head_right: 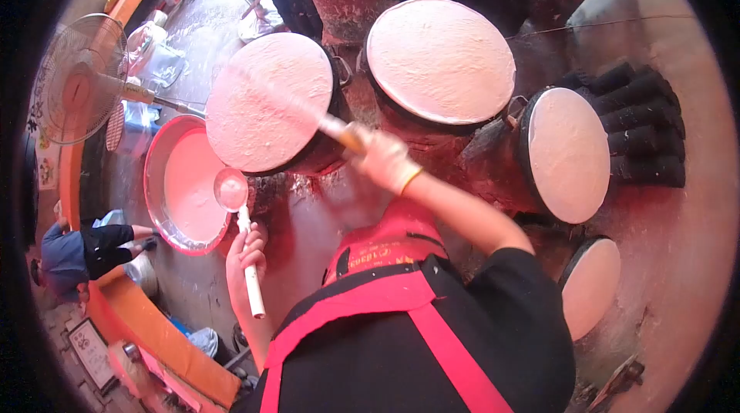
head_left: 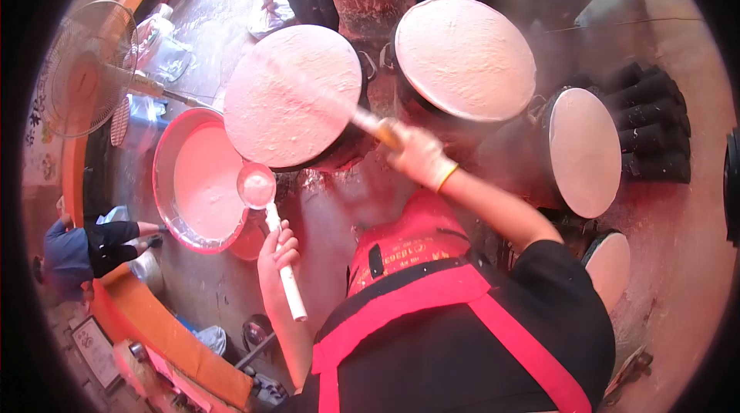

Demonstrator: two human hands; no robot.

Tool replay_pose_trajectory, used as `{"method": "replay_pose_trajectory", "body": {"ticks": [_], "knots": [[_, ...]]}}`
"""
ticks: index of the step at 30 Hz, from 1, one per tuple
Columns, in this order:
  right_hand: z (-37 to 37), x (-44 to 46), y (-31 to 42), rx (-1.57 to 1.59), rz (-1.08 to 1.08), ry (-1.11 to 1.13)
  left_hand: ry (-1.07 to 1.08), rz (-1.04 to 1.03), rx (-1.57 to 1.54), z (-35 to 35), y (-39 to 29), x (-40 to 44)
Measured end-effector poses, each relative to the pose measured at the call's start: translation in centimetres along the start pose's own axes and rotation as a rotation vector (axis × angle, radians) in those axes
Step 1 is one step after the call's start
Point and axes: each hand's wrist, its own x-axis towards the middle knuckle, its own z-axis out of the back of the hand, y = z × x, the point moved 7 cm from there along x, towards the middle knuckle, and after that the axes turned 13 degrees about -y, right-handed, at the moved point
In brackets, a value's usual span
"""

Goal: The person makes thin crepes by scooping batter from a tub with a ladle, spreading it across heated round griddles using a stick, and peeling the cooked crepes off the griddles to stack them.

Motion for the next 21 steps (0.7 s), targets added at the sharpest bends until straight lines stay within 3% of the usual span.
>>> {"method": "replay_pose_trajectory", "body": {"ticks": [3,5,7,10,12,15,21], "knots": [[4.4,5.0,-6.0,-0.44,0.146,-0.118,0.012,-0.06,-0.043,-3.9,3.5,0.6],[5.7,7.1,-7.5,-0.525,0.18,-0.068,0.021,-0.061,-0.111,-6.0,5.8,1.2],[5.4,8.2,-8.4,-0.471,0.255,-0.071,0.038,-0.089,-0.101,-7.6,7.5,2.1],[4.3,9.7,-10.2,-0.502,0.137,0.113,0.06,-0.118,-0.092,-10.0,10.0,2.6],[3.5,9.6,-11.2,-0.401,0.239,-0.081,0.01,-0.164,-0.079,-11.0,10.8,2.9],[4.3,10.0,-11.8,-0.413,0.164,-0.041,-0.042,-0.199,-0.051,-12.4,11.7,3.7],[8.1,11.1,-11.9,-0.419,0.265,-0.219,-0.037,-0.185,0.074,-14.4,12.8,5.8]]}}
